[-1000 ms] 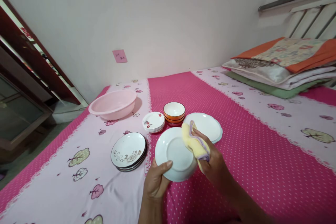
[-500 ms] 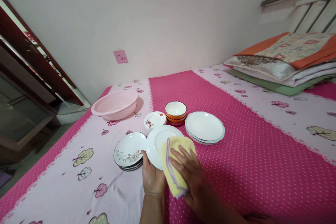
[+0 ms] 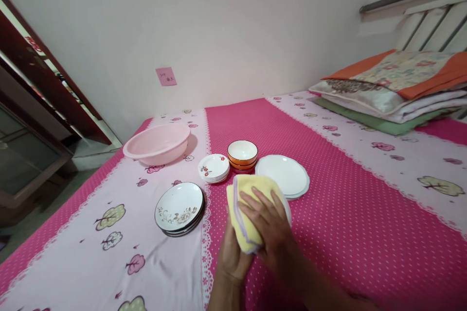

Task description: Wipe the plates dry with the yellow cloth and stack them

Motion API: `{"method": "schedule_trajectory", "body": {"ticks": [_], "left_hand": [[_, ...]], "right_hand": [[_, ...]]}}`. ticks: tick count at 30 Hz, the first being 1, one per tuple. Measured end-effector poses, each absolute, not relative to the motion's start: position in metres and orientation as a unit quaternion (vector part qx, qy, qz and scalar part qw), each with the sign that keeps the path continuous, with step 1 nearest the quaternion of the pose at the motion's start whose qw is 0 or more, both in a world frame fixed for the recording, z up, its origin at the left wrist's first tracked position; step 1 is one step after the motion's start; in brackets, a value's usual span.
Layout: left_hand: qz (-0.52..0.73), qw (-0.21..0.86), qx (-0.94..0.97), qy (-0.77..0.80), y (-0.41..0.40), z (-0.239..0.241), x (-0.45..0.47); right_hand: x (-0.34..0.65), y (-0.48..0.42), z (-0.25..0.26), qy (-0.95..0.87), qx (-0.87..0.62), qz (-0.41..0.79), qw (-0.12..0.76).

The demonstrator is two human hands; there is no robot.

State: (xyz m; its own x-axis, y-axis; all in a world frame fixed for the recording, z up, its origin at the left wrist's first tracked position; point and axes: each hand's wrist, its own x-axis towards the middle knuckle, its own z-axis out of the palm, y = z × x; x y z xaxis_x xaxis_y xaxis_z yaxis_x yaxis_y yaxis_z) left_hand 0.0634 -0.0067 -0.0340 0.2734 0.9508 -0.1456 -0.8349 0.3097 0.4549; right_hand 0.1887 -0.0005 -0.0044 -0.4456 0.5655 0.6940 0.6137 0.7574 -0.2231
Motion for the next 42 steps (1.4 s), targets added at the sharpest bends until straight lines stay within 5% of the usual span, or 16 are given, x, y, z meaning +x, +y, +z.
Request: {"method": "schedule_trajectory", "body": {"ticks": [12, 26, 31, 42], "left_hand": [[0.599, 0.77, 0.186, 0.113, 0.004, -0.036, 0.036], [0.685, 0.704, 0.154, 0.104, 0.009, -0.04, 0.0], [0.621, 0.758, 0.164, 0.116, 0.003, -0.026, 0.005], [0.547, 0.824, 0.056, 0.138, -0.008, -0.023, 0.033]], "right_hand": [[0.231, 0.028, -0.019, -0.748, -0.427, 0.083, 0.501], [0.184, -0.032, -0.034, -0.865, -0.324, 0.017, 0.384], [0.151, -0.021, -0.073, -0.821, -0.293, -0.114, 0.477], [0.171, -0.021, -0.016, -0.877, -0.305, 0.014, 0.371]]}}
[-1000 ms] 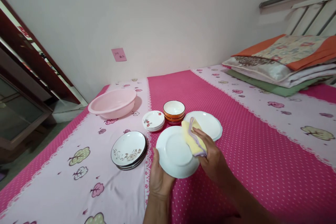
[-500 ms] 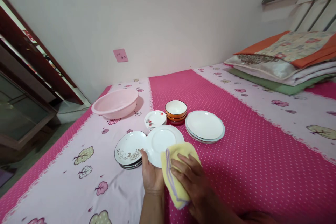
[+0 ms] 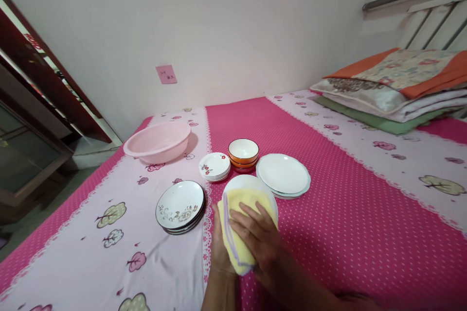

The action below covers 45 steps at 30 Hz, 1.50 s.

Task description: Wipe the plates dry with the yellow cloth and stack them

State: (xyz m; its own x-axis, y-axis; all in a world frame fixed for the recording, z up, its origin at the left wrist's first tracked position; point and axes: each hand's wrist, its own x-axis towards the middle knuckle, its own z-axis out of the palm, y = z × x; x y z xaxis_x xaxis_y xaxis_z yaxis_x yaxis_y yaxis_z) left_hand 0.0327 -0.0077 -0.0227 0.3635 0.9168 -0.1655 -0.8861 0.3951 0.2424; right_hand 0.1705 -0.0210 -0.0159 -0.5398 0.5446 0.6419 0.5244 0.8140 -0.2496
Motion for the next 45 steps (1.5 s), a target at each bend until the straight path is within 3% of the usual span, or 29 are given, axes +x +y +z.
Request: {"method": "schedule_trajectory", "body": {"ticks": [5, 14, 17, 21, 27, 36, 41, 45], "left_hand": [[0.585, 0.793, 0.122, 0.112, -0.002, -0.028, 0.047], [0.622, 0.761, 0.158, 0.099, 0.002, -0.033, 0.032], [0.584, 0.792, 0.152, 0.096, -0.001, -0.027, 0.027], [0.497, 0.852, 0.142, 0.084, -0.007, -0.011, 0.027], [0.531, 0.831, 0.146, 0.08, -0.01, -0.016, 0.041], [0.556, 0.778, 0.192, 0.219, -0.008, -0.027, 0.049], [0.576, 0.791, 0.185, 0.093, 0.001, -0.04, 0.03], [0.617, 0.765, 0.184, 0.012, 0.01, -0.053, 0.015]], "right_hand": [[0.194, 0.013, -0.016, -0.828, -0.335, -0.017, 0.45], [0.208, -0.016, -0.019, -0.84, -0.385, 0.019, 0.381], [0.184, -0.032, -0.03, -0.868, -0.335, 0.006, 0.367], [0.161, -0.032, -0.034, -0.855, -0.296, -0.051, 0.423], [0.179, -0.013, 0.005, -0.874, -0.317, 0.009, 0.369], [0.215, 0.034, -0.002, -0.753, -0.404, 0.109, 0.507], [0.226, 0.033, -0.008, -0.685, -0.436, 0.236, 0.533], [0.219, 0.021, -0.021, -0.713, -0.392, 0.203, 0.544]]}}
